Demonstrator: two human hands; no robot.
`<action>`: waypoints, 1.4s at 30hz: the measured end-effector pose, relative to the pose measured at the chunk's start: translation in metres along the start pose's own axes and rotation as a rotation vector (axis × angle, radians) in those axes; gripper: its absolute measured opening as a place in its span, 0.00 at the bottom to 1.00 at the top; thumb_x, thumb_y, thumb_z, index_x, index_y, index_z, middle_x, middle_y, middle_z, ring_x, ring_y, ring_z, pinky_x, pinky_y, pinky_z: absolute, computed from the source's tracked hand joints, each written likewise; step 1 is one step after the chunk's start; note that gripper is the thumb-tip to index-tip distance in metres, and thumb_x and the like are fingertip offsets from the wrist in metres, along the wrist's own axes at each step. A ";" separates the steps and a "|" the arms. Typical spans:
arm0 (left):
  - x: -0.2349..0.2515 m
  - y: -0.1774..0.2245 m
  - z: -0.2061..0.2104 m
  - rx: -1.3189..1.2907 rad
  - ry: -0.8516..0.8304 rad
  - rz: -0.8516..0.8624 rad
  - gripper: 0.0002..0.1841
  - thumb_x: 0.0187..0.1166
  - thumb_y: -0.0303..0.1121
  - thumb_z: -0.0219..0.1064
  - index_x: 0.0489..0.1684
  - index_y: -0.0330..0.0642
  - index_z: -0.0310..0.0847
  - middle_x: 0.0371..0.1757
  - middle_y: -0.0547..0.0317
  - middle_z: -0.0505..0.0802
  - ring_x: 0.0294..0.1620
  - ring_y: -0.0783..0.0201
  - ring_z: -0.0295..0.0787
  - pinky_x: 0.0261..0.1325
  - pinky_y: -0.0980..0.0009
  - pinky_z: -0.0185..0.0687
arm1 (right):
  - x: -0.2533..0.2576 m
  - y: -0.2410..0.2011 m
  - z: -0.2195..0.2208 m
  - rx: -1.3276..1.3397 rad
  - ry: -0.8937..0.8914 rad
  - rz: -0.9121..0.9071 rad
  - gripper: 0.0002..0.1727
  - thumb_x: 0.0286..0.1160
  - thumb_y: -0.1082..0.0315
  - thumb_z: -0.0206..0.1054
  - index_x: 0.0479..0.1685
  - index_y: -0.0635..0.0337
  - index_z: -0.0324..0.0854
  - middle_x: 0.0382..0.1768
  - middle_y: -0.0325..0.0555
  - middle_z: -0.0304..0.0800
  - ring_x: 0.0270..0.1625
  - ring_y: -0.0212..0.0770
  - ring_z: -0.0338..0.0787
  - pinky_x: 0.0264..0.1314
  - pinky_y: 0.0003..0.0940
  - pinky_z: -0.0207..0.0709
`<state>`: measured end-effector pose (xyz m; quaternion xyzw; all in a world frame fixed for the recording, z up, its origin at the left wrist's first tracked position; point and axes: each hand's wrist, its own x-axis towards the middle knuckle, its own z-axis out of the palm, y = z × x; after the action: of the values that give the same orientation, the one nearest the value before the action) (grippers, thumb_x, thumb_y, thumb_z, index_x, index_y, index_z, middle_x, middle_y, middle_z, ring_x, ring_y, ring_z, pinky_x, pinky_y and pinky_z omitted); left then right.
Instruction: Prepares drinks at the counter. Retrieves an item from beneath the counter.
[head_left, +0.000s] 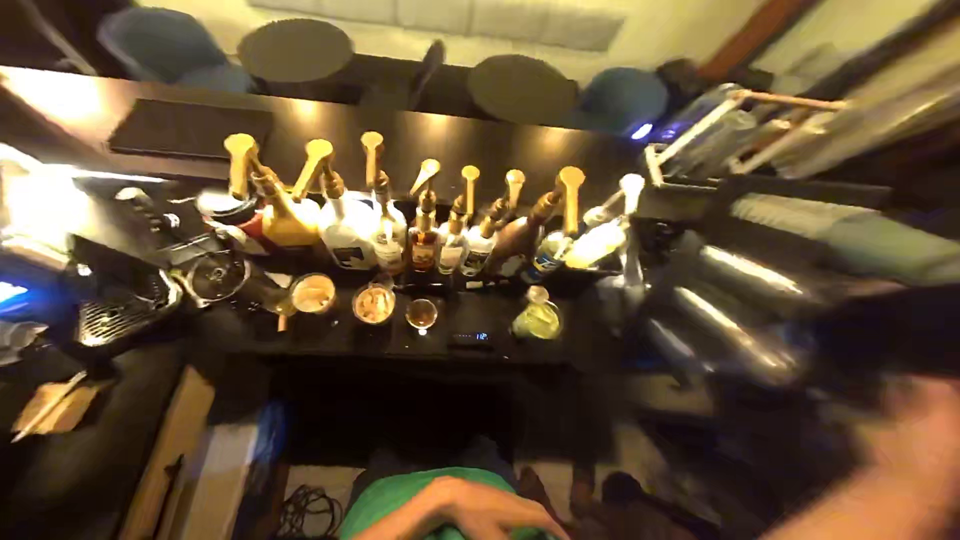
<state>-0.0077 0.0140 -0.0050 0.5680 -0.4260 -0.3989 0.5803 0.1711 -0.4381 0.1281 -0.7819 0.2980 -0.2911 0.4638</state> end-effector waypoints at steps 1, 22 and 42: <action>-0.017 0.000 0.001 -0.007 -0.013 0.019 0.26 0.88 0.39 0.61 0.83 0.42 0.71 0.80 0.47 0.80 0.82 0.52 0.74 0.86 0.50 0.66 | -0.007 0.021 -0.014 0.047 -0.015 -0.130 0.31 0.83 0.59 0.66 0.78 0.71 0.66 0.57 0.48 0.83 0.48 0.30 0.88 0.53 0.28 0.87; -0.258 -0.056 -0.038 -0.018 1.569 -0.513 0.15 0.92 0.36 0.54 0.60 0.41 0.85 0.56 0.56 0.94 0.58 0.63 0.92 0.67 0.61 0.88 | -0.420 -0.084 0.239 0.360 -1.218 -0.229 0.14 0.87 0.65 0.61 0.62 0.64 0.79 0.53 0.47 0.93 0.34 0.33 0.87 0.35 0.28 0.82; -0.412 -0.098 -0.160 -0.173 1.650 -0.624 0.21 0.91 0.38 0.56 0.75 0.35 0.72 0.57 0.46 0.91 0.51 0.57 0.94 0.57 0.57 0.90 | -0.581 -0.172 0.374 -0.624 -0.950 -0.709 0.17 0.87 0.60 0.60 0.63 0.59 0.86 0.52 0.52 0.90 0.51 0.47 0.93 0.56 0.41 0.87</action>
<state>0.0142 0.4517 -0.1185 0.7193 0.3341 -0.0331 0.6081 0.0992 0.2636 0.0292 -0.9731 -0.1433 0.0499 0.1733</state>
